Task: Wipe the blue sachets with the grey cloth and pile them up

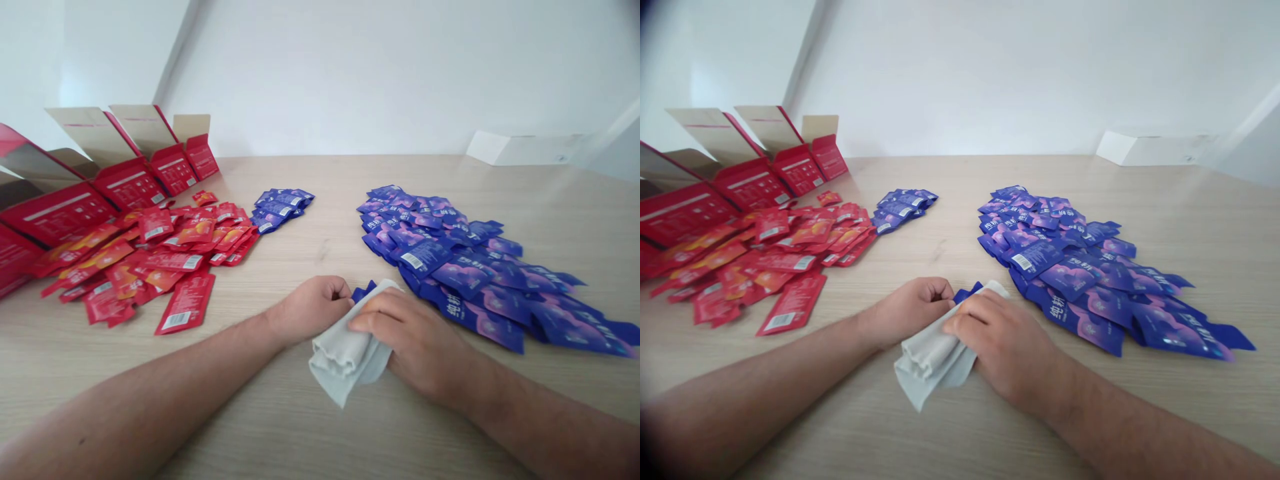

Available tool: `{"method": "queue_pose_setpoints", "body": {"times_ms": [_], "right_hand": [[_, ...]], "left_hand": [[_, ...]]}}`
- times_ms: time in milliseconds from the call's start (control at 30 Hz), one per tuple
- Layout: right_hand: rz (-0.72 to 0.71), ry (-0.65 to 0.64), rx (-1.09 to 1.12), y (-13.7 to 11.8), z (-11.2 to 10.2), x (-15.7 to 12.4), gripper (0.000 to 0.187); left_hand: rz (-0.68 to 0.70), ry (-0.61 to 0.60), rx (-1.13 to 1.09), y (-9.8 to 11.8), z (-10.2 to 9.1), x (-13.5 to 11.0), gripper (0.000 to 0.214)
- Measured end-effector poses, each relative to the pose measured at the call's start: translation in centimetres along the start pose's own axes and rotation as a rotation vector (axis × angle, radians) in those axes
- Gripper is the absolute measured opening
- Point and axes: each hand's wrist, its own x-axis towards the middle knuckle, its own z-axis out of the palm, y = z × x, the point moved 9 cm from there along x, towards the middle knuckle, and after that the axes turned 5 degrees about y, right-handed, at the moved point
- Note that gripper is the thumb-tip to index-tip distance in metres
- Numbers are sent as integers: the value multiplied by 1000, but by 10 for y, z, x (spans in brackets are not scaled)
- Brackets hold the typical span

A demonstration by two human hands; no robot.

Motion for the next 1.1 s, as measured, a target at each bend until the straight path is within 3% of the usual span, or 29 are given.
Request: {"method": "queue_pose_setpoints", "body": {"times_ms": [133, 333, 500, 667, 867, 1000, 1100], "right_hand": [[51, 56, 2, 12, -7, 0, 21], [-73, -56, 46, -6, 1, 0, 16], [48, 87, 66, 13, -11, 1, 22], [-85, -61, 69, -10, 1, 0, 15], [50, 52, 62, 12, -8, 0, 20], [-67, -54, 71, -7, 1, -3, 17], [-39, -31, 64, -4, -1, -2, 18]], "left_hand": [[-30, -35, -56, -1, 4, 1, 16], [-1, -43, -34, 1, 5, 0, 12], [-26, -38, -99, -3, 5, 0, 13], [-2, -45, -65, 1, 4, 0, 10], [-45, -53, -128, -2, 7, 1, 12], [-20, -42, -106, 0, 5, 0, 12], [-28, -50, -123, -1, 7, 0, 12]]}}
